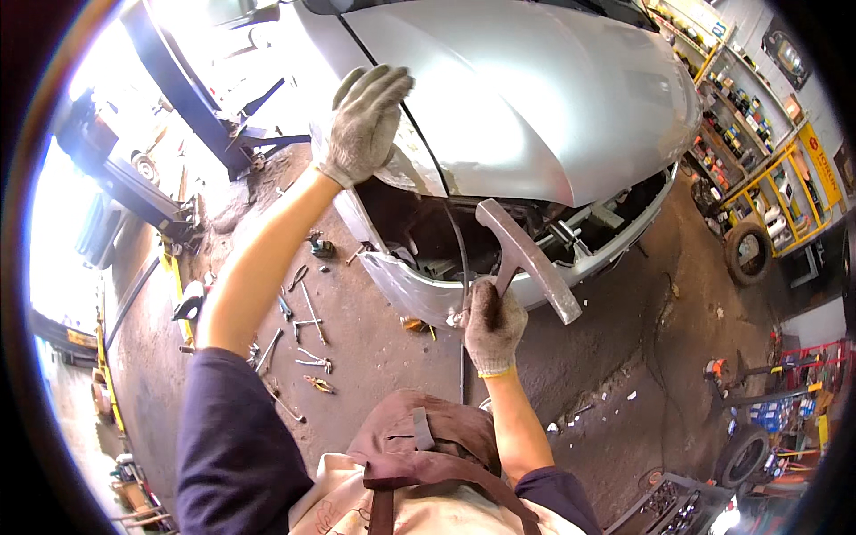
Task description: The person works on the front of a silver car in a garage. They use a hammer and a metal tool to tap and shape the hood and front fender area, repeatedly striking the metal to smooth out dents and align the panels.
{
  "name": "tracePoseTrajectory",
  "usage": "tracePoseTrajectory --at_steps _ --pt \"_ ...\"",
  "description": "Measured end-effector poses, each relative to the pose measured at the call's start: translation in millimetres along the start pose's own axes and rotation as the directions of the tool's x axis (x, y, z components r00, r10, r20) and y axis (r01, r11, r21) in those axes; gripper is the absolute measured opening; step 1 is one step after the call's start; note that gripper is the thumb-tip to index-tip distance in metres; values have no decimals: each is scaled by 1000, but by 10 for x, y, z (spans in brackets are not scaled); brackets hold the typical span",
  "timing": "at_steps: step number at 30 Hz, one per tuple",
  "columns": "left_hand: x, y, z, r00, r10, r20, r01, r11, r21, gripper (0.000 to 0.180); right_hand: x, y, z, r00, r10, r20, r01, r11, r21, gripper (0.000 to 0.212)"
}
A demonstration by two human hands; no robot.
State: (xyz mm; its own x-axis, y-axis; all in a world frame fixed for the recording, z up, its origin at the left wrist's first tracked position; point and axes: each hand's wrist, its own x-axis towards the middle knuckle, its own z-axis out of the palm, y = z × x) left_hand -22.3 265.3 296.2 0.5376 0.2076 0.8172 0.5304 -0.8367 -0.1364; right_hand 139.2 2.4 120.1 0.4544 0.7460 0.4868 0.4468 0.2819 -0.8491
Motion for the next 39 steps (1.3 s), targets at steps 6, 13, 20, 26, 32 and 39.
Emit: tracePoseTrajectory --at_steps 6,13,20,26,32,39 --pt "-732 1048 -42 649 -759 -59 686 617 -386 52 36 -208 -264 999 41 -11 -41 999 -10 32" --pt "-605 949 247 -35 -815 578 -11 -578 -816 48 149 8 -270 990 110 91 -112 994 16 27" --pt "37 993 449 -419 -853 311 -94 -300 -949 45 491 -29 -88 982 9 187 -19 998 54 25" --pt "42 1011 327 -449 -833 323 45 -382 -923 44 725 -4 1 957 -207 201 223 973 -62 24" --pt "2 961 376 -460 -843 280 147 -383 -912 54 908 -8 -176 919 -284 274 284 958 39 22" --pt "20 995 334 -487 -863 135 433 -374 -820 67 987 284 -286 859 -185 477 298 939 -174 17"
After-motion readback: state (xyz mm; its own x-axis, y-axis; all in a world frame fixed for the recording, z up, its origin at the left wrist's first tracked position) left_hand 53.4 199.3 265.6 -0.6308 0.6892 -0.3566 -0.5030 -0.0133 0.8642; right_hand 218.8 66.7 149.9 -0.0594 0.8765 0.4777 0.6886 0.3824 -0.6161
